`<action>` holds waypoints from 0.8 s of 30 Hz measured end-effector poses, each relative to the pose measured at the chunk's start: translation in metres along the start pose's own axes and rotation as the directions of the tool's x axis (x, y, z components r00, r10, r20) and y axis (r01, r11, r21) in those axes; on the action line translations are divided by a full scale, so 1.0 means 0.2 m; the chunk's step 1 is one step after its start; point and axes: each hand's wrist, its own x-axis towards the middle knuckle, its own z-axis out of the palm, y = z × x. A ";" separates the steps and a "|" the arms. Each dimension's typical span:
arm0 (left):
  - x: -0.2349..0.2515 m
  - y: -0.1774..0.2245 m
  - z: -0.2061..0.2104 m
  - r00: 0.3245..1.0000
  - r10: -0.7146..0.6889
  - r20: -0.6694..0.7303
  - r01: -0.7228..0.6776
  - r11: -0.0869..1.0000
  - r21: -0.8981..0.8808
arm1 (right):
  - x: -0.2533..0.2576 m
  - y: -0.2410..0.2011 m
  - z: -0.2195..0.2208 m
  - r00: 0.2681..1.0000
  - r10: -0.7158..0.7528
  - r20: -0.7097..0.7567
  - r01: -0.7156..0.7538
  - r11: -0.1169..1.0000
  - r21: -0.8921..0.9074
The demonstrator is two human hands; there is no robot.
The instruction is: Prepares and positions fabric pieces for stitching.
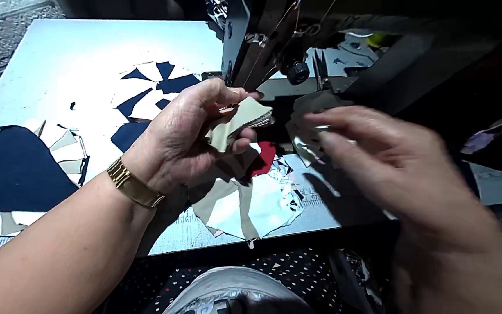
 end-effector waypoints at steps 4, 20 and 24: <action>0.01 -0.05 -0.01 0.979 -0.100 0.175 0.121 0.986 -0.114 | -0.15 0.11 -0.10 0.975 0.024 -0.222 -0.010 0.998 0.067; -0.01 -0.18 0.03 0.906 -0.171 0.388 0.241 0.960 -0.140 | -0.11 -0.29 0.23 0.952 -0.242 -0.187 0.221 0.967 -0.124; -0.02 -0.18 0.03 0.908 -0.141 0.395 0.217 0.964 -0.155 | -0.11 -0.29 0.23 0.968 -0.216 -0.129 0.206 0.975 -0.085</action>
